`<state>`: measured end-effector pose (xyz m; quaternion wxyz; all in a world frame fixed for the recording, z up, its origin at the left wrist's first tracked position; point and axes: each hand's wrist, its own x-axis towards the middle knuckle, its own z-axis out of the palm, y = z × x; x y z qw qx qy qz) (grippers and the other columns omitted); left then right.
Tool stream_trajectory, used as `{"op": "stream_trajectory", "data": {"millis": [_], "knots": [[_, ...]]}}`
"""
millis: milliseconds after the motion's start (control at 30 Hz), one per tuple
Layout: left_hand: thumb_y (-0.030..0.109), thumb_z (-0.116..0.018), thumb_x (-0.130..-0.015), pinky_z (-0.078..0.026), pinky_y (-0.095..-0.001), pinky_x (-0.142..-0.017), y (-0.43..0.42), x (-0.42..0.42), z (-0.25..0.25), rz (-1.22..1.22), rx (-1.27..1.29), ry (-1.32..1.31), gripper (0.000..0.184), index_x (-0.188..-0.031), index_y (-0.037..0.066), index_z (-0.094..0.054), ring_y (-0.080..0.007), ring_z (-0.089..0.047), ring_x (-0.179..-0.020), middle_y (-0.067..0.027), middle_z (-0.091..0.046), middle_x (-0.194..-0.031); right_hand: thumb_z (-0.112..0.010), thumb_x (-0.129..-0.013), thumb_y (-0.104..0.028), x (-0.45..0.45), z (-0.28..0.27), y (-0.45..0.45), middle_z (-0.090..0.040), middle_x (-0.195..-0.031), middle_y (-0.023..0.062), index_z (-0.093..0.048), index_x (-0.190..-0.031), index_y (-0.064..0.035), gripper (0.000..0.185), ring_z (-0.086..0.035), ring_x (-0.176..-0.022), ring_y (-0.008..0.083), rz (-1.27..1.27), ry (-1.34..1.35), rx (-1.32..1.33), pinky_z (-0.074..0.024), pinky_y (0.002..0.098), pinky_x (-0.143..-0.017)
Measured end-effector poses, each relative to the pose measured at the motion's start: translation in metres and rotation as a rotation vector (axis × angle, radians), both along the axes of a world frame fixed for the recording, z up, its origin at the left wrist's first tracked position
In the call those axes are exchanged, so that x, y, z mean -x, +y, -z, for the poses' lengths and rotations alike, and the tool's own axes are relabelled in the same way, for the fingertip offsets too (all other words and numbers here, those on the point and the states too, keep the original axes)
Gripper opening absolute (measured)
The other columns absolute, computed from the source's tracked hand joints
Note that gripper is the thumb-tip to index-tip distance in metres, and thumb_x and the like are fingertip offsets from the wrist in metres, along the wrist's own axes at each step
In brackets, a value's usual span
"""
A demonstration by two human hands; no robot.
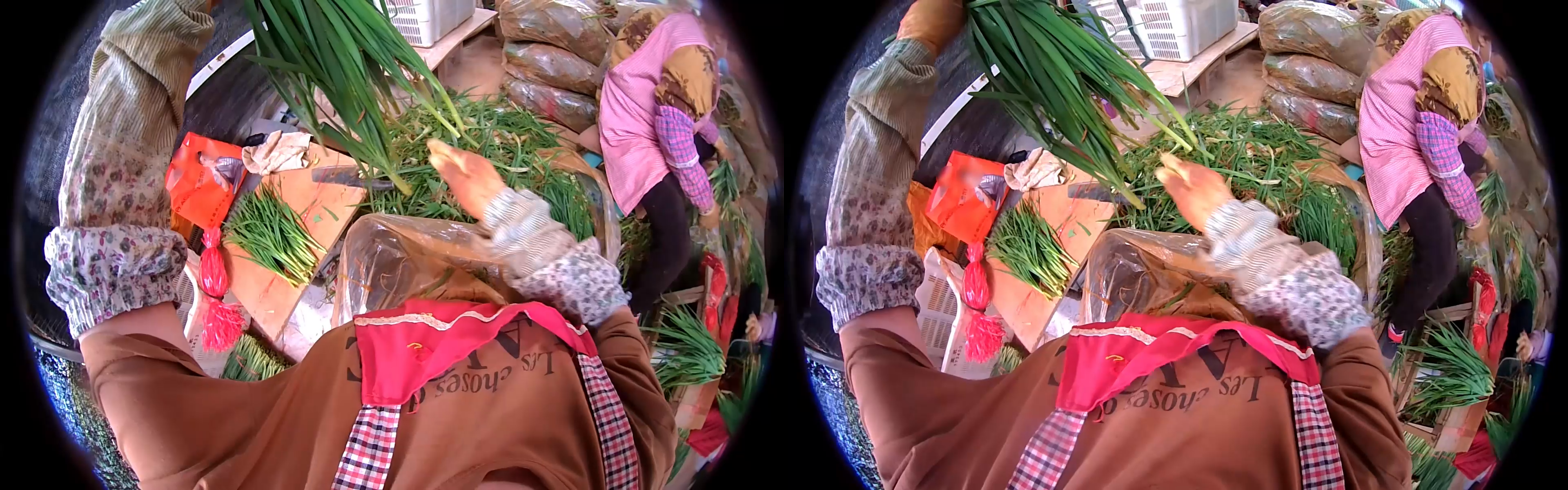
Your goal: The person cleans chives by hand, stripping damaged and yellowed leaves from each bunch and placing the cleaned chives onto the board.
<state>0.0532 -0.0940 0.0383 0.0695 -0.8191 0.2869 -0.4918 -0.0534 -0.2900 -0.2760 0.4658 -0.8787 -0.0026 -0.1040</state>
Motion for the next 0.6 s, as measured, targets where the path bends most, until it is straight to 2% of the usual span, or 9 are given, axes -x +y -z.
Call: {"op": "stream_trajectory", "data": {"millis": [67, 100, 200, 233, 333, 467, 500, 533, 600], "knots": [[0.021, -0.064, -0.062, -0.049, -0.0391, -0.063, -0.002, -0.007, -0.001, -0.025, -0.036, 0.012, 0.011, -0.072, 0.016, -0.065, -0.0343, -0.061, -0.074, -0.0140, -0.062, -0.074, -0.040, -0.087, -0.045, -0.012, -0.023, 0.022, -0.043, -0.128, 0.0208, -0.038, -0.130, -0.0033, 0.060, -0.042, -0.118, 0.0338, 0.226, 0.006, -0.035, -0.0333, 0.0304, -0.099], [0.021, -0.064, -0.062, -0.049, -0.0393, -0.063, -0.006, 0.002, 0.002, -0.025, -0.042, 0.006, 0.011, -0.071, 0.016, -0.065, -0.0344, -0.061, -0.073, -0.0141, -0.062, -0.073, -0.037, -0.090, -0.040, -0.031, -0.016, 0.023, -0.051, -0.119, 0.0211, -0.049, -0.119, 0.0010, 0.052, -0.051, -0.107, 0.0322, 0.347, -0.041, -0.012, -0.0377, 0.0308, -0.094], [0.020, -0.064, -0.062, -0.048, -0.0396, -0.062, -0.011, 0.000, 0.000, -0.021, -0.094, -0.011, 0.010, -0.070, 0.015, -0.065, -0.0346, -0.060, -0.071, -0.0145, -0.061, -0.072, -0.035, -0.091, -0.036, -0.052, -0.017, 0.007, -0.061, -0.103, 0.0167, -0.059, -0.101, 0.0011, 0.045, -0.058, -0.091, 0.0291, 0.127, -0.001, -0.561, -0.0427, 0.0327, -0.085], [0.020, -0.064, -0.061, -0.048, -0.0397, -0.061, -0.013, -0.003, -0.001, -0.016, -0.116, -0.014, 0.010, -0.070, 0.015, -0.065, -0.0347, -0.060, -0.070, -0.0147, -0.061, -0.071, -0.036, -0.091, -0.029, -0.043, -0.015, 0.010, -0.065, -0.088, 0.0098, -0.061, -0.087, -0.0016, 0.037, -0.060, -0.077, 0.0260, 0.305, -0.071, -0.598, -0.0451, 0.0341, -0.075], [0.018, -0.064, -0.062, -0.048, -0.0393, -0.060, -0.013, 0.014, 0.000, 0.074, -0.046, -0.059, 0.009, -0.069, 0.014, -0.064, -0.0348, -0.060, -0.069, -0.0152, -0.061, -0.070, -0.040, -0.091, -0.022, -0.014, 0.015, -0.025, -0.066, -0.081, 0.0078, -0.062, -0.092, -0.0035, 0.029, -0.061, -0.078, 0.0197, 0.262, 0.112, 0.361, -0.0447, 0.0295, -0.077], [0.015, -0.063, -0.062, -0.048, -0.0381, -0.061, -0.012, 0.016, 0.000, 0.121, -0.060, -0.167, 0.009, -0.071, 0.013, -0.065, -0.0348, -0.060, -0.071, -0.0157, -0.061, -0.071, -0.062, -0.077, -0.021, 0.023, 0.082, -0.081, -0.061, -0.105, 0.0104, -0.057, -0.113, -0.0066, 0.040, -0.058, -0.096, 0.0223, 0.300, 0.195, -0.116, -0.0389, 0.0319, -0.092], [0.015, -0.063, -0.062, -0.048, -0.0381, -0.062, -0.014, 0.018, 0.000, 0.095, -0.039, -0.094, 0.010, -0.071, 0.013, -0.065, -0.0348, -0.060, -0.071, -0.0156, -0.061, -0.071, -0.067, -0.072, -0.020, 0.026, 0.065, -0.070, -0.054, -0.118, 0.0125, -0.049, -0.124, -0.0064, 0.057, -0.053, -0.106, 0.0236, 0.299, 0.035, -0.270, -0.0358, 0.0319, -0.096], [0.015, -0.063, -0.062, -0.048, -0.0381, -0.062, -0.018, 0.022, -0.004, 0.070, -0.018, -0.024, 0.010, -0.072, 0.013, -0.065, -0.0348, -0.060, -0.071, -0.0156, -0.061, -0.071, -0.071, -0.066, -0.021, 0.033, 0.024, -0.062, -0.035, -0.133, 0.0251, -0.028, -0.133, 0.0024, 0.083, -0.053, -0.106, 0.0255, 0.112, 0.161, -0.579, -0.0380, 0.0312, -0.094], [0.016, -0.063, -0.063, -0.048, -0.0381, -0.062, -0.020, 0.021, -0.002, 0.083, -0.013, -0.031, 0.010, -0.073, 0.014, -0.066, -0.0347, -0.060, -0.071, -0.0156, -0.061, -0.071, -0.066, -0.073, -0.025, 0.022, 0.008, -0.061, -0.044, -0.126, 0.0224, -0.034, -0.129, 0.0004, 0.070, -0.055, -0.102, 0.0261, 0.151, -0.035, -0.161, -0.0397, 0.0311, -0.091]]}}
